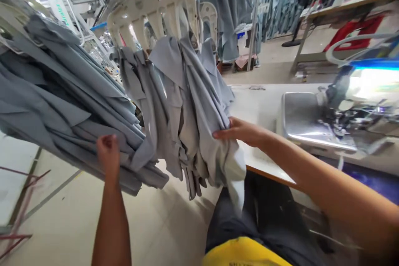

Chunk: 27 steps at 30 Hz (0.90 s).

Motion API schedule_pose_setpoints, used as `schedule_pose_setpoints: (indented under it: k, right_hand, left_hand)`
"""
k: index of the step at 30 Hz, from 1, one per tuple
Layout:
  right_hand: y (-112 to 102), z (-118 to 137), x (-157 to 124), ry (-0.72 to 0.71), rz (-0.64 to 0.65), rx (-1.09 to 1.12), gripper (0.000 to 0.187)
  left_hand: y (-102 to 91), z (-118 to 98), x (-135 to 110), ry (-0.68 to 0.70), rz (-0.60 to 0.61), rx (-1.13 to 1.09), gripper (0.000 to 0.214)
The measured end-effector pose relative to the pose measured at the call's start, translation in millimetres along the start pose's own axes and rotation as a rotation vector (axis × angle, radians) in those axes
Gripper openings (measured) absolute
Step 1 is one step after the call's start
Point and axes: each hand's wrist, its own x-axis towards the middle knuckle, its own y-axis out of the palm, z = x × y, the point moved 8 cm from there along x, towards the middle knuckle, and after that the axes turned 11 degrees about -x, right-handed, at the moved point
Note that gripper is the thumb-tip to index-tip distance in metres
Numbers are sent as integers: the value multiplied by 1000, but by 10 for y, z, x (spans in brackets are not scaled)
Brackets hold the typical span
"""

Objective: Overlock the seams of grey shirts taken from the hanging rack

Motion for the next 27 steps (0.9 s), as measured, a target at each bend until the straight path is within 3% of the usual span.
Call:
schedule_pose_setpoints:
  k: [3, 5, 7, 9, 15, 18, 21, 23, 25, 27]
  right_hand:
    - [118, -78, -152, -15, 7, 171, 41]
    - [151, -151, -293, 39, -45, 279, 46]
    - [176, -244, -453, 101, -82, 335, 46]
    - [176, -337, -591, 145, -100, 339, 41]
    - [129, -495, -658, 188, -110, 306, 35]
    - [139, -507, -629, 148, -85, 248, 38]
    - [78, -508, -671, 104, -128, 187, 39]
    - [42, -462, -713, 65, -143, 100, 40]
    - [66, -361, -735, 9, -96, -20, 39]
    - [184, -230, -724, -41, 21, -136, 40]
  left_hand:
    - [676, -149, -24, 69, 149, -48, 28]
    - [1090, -205, 42, 92, 167, -43, 39]
    - [1403, -192, 118, 77, 196, -28, 30]
    - [1581, -142, 144, 52, 225, -20, 17]
    - [1789, -107, -37, 36, 238, 2, 32]
    - [1668, -98, 63, -19, 199, 25, 27]
    - [1144, -97, 296, -70, 62, 14, 34]
    - [749, -106, 361, -71, 45, 4, 41]
    - [460, -89, 271, -76, 175, -2, 47]
    - [286, -9, -17, -170, 467, 8, 51]
